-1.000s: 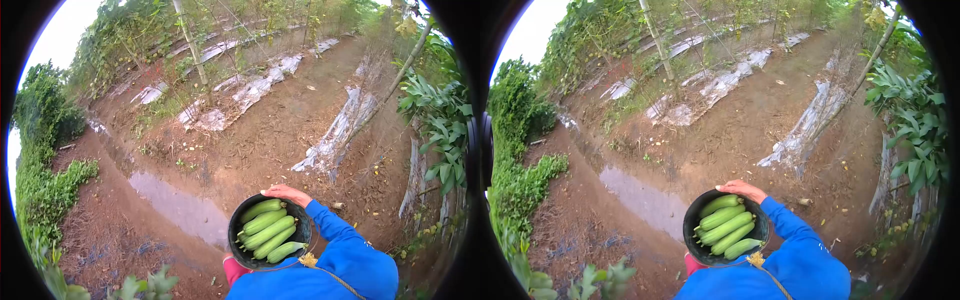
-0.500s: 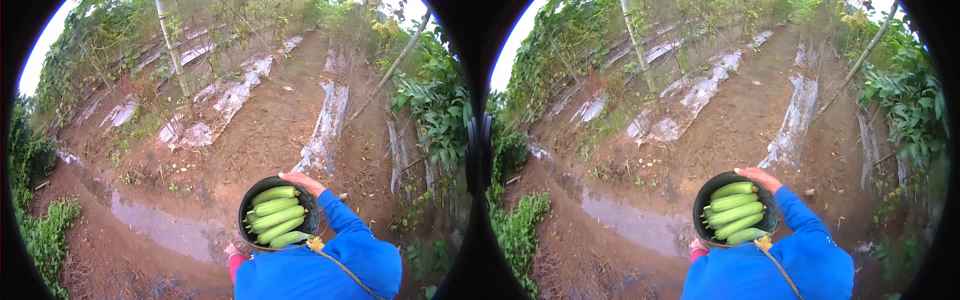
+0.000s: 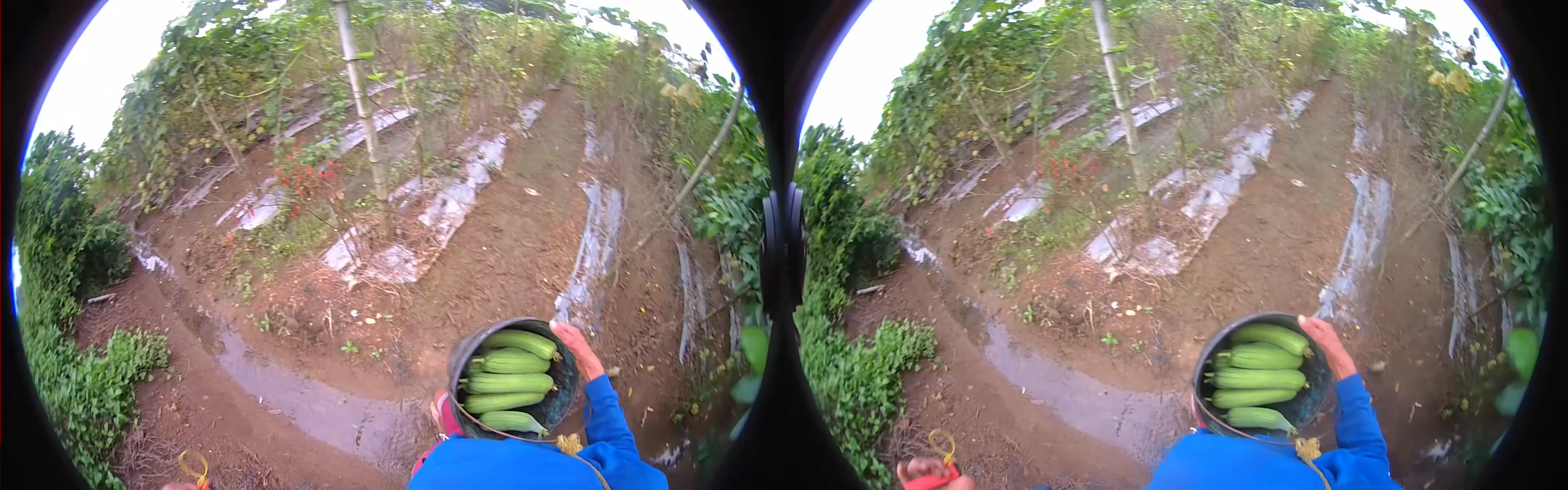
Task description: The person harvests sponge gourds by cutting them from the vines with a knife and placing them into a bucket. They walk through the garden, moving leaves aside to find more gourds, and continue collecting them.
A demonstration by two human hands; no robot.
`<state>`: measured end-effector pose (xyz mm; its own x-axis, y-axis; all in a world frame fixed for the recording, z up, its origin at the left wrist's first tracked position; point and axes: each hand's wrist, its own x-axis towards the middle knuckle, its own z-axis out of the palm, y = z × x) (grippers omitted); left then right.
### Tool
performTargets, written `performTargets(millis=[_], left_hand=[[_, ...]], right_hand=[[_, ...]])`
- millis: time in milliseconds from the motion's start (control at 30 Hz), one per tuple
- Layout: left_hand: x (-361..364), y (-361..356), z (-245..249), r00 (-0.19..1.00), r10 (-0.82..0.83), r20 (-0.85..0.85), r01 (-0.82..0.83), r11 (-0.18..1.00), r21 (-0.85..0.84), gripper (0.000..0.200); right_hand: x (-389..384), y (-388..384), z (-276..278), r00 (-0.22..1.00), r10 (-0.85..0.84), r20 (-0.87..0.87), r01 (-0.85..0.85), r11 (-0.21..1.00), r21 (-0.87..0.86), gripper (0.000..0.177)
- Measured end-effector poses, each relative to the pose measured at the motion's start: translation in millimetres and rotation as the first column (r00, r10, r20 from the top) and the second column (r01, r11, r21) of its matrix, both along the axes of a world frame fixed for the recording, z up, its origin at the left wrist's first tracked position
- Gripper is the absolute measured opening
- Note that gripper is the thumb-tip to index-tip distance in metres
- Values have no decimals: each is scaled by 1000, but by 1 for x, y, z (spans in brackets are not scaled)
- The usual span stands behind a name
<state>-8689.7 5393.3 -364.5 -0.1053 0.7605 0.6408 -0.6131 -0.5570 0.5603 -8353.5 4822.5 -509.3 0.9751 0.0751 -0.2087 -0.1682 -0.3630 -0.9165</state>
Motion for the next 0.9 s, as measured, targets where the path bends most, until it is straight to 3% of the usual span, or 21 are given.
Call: performTargets(millis=[67,200,233,367,500,600,633,667,700,767,800,867,900], left_hand=[[48,9,-9,1000,-8,-22,6,995,-104,40],[140,20,-31,973,-230,-9,213,917,-336,30],[164,21,-37,977,-214,-5,200,920,-336,30],[267,22,-61,870,-474,-133,394,832,-390,21],[393,18,-85,669,-651,-360,458,742,-490,15],[484,-8,-74,476,-803,-359,545,590,-596,14],[515,-18,-70,402,-801,-443,562,598,-571,14],[546,-27,-63,327,-784,-528,587,606,-537,14],[571,-35,-57,293,-793,-535,597,588,-546,14],[627,-56,-39,277,-519,-809,776,617,-131,12],[653,-65,-31,269,-520,-810,780,611,-133,12],[705,-84,-14,229,-388,-893,882,471,22,12],[712,-83,-10,227,-388,-893,882,470,21,12]], right_hand=[[14,14,15,999,-37,7,37,999,-12,48],[61,16,-15,995,-73,-69,74,997,7,45],[73,21,-13,991,-91,-98,95,995,32,45],[145,18,-41,983,-122,-139,129,991,44,42],[238,10,-61,978,-159,-135,158,987,-17,41],[288,7,-64,954,-217,-205,244,963,113,39],[308,3,-66,959,-212,-188,222,974,35,38],[317,29,-31,947,-234,-219,248,968,36,42],[324,40,-18,935,-264,-235,279,960,33,42],[352,51,6,964,-131,-231,178,965,195,47],[363,55,13,962,-139,-234,186,963,195,47],[382,60,24,958,-97,-271,156,966,206,53],[389,60,28,957,-98,-273,157,966,206,53]])
